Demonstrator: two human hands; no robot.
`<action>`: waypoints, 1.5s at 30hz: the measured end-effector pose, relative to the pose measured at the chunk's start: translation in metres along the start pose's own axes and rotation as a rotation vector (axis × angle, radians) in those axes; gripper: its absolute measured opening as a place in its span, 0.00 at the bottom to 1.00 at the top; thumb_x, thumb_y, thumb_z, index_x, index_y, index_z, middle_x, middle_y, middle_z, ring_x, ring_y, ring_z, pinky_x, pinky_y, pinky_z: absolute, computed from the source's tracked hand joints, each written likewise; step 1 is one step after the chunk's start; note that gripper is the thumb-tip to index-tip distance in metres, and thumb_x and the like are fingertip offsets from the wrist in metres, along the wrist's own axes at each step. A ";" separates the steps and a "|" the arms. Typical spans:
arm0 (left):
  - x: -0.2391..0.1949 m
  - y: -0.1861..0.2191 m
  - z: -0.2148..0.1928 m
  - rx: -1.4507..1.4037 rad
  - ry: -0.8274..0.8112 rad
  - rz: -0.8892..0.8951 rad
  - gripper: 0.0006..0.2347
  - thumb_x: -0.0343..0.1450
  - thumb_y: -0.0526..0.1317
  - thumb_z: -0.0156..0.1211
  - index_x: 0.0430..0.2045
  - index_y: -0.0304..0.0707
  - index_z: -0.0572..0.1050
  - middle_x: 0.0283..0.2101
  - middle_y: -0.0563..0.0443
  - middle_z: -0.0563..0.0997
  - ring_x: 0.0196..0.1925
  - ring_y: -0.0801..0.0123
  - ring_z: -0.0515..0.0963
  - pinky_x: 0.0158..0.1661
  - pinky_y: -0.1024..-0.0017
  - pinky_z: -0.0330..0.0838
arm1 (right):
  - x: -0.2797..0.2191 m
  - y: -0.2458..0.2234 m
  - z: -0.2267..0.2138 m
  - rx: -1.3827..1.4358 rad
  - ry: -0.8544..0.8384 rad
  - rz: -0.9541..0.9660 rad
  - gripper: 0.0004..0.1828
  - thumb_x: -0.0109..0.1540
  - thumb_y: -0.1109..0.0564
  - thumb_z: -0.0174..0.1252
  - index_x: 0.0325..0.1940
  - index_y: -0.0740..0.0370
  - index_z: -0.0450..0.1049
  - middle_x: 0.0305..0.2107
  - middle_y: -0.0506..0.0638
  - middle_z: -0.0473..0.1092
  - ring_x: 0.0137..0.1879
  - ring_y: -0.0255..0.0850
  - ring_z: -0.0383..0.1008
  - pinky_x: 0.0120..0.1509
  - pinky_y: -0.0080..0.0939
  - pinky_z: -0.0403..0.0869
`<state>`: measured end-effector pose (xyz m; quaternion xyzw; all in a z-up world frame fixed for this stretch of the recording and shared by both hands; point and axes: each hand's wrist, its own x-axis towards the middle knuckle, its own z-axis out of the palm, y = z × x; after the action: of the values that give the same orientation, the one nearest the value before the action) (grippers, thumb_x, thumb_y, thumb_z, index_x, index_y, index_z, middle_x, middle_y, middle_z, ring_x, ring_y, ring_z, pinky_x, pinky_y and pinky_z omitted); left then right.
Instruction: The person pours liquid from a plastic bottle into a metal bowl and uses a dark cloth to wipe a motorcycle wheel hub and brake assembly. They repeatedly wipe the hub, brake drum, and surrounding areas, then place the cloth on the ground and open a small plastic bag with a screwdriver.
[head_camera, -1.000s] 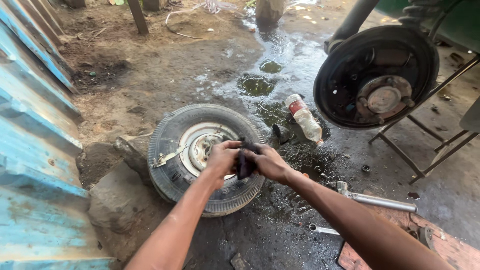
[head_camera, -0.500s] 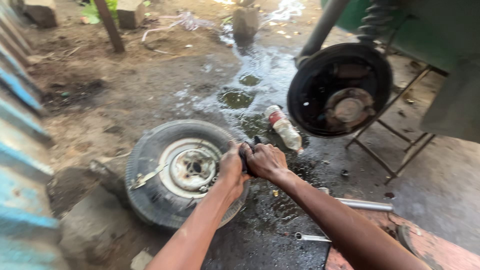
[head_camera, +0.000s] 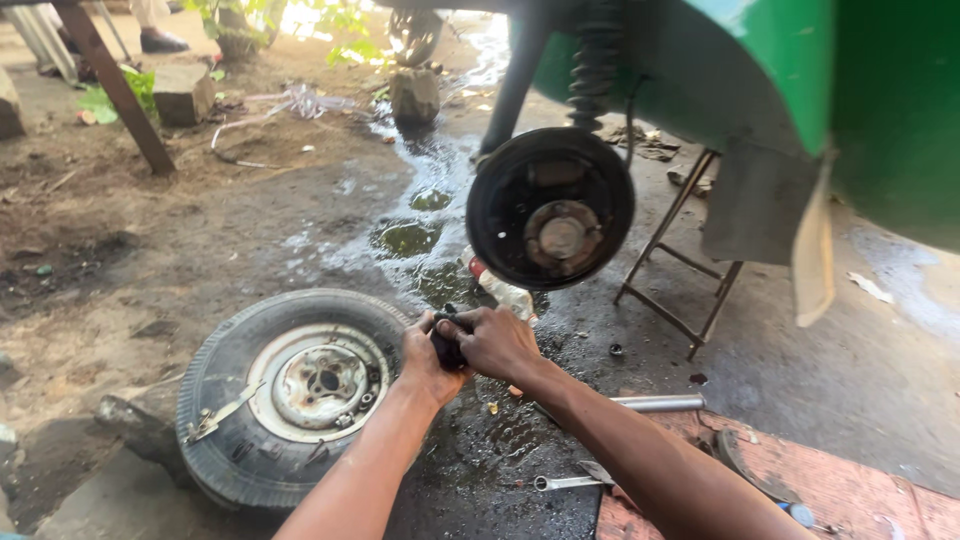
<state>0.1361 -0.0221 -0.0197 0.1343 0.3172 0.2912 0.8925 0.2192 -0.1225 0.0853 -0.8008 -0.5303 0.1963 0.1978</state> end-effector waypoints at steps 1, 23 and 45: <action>-0.008 -0.001 0.006 0.040 0.054 -0.010 0.19 0.78 0.55 0.33 0.36 0.49 0.74 0.33 0.54 0.79 0.34 0.68 0.79 0.36 0.61 0.75 | -0.004 0.003 -0.005 0.034 -0.028 0.005 0.24 0.65 0.33 0.49 0.63 0.32 0.74 0.41 0.53 0.81 0.44 0.47 0.82 0.48 0.48 0.76; -0.065 0.049 0.177 1.370 0.278 0.646 0.11 0.71 0.48 0.56 0.34 0.41 0.77 0.33 0.43 0.85 0.34 0.57 0.84 0.39 0.54 0.78 | -0.025 0.107 -0.189 0.468 0.651 -0.163 0.21 0.62 0.57 0.62 0.59 0.63 0.76 0.43 0.60 0.80 0.43 0.43 0.81 0.51 0.44 0.78; -0.037 0.097 0.255 1.769 -0.109 0.861 0.14 0.62 0.55 0.73 0.35 0.54 0.86 0.48 0.48 0.84 0.50 0.58 0.83 0.53 0.61 0.76 | 0.041 0.099 -0.167 -0.150 0.950 -0.374 0.17 0.55 0.66 0.62 0.46 0.54 0.83 0.37 0.56 0.80 0.40 0.48 0.82 0.47 0.46 0.80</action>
<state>0.2350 0.0181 0.2335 0.8710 0.3030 0.2422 0.3016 0.3976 -0.1384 0.1704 -0.7049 -0.5286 -0.2666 0.3906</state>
